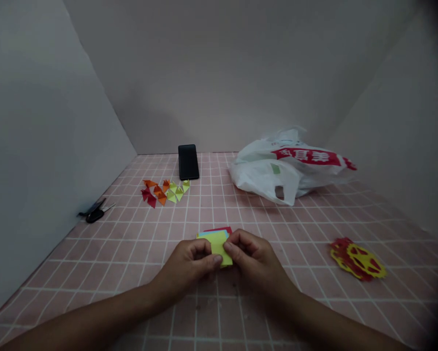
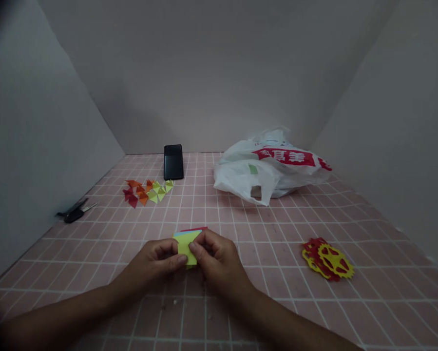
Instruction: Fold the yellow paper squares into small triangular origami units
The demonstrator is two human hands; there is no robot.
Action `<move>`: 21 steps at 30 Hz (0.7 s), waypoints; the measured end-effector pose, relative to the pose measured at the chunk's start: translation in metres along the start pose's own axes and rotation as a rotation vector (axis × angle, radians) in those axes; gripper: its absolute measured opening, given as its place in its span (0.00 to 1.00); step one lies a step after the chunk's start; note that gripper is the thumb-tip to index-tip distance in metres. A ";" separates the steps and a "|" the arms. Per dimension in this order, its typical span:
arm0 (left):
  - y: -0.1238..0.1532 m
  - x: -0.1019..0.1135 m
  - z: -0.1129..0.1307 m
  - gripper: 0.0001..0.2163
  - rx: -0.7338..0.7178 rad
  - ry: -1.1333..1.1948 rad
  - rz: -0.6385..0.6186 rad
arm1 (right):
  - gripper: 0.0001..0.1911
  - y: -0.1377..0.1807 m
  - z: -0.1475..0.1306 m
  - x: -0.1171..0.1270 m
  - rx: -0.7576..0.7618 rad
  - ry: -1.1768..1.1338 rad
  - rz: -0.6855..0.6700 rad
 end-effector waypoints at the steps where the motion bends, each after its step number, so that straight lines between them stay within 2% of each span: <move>1: 0.000 0.000 -0.001 0.14 0.013 -0.010 -0.001 | 0.13 0.000 0.000 0.000 -0.002 -0.009 0.006; 6: 0.001 0.003 0.000 0.14 0.032 -0.071 0.016 | 0.13 0.000 0.006 -0.004 -0.029 -0.074 -0.049; 9: 0.001 0.004 -0.001 0.14 0.050 -0.099 0.011 | 0.14 0.000 0.004 -0.002 -0.027 -0.023 -0.026; 12: 0.001 0.006 0.002 0.14 0.000 -0.074 0.025 | 0.15 0.000 0.005 -0.001 -0.050 -0.054 0.008; 16: 0.004 0.011 0.007 0.13 -0.105 -0.099 0.096 | 0.17 -0.001 0.013 -0.006 -0.113 -0.191 -0.046; 21: 0.003 0.012 0.007 0.12 -0.117 -0.120 0.075 | 0.15 -0.001 0.014 -0.004 -0.085 -0.170 -0.029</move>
Point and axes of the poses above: each hand's wrist, its own y-axis away from the middle knuckle, its own x-axis out of the back of the hand, z = x × y, the point moved 7 cm from there along -y, towards the middle knuckle, and after that the axes turned 7 degrees about -z, right-handed, at the moved point
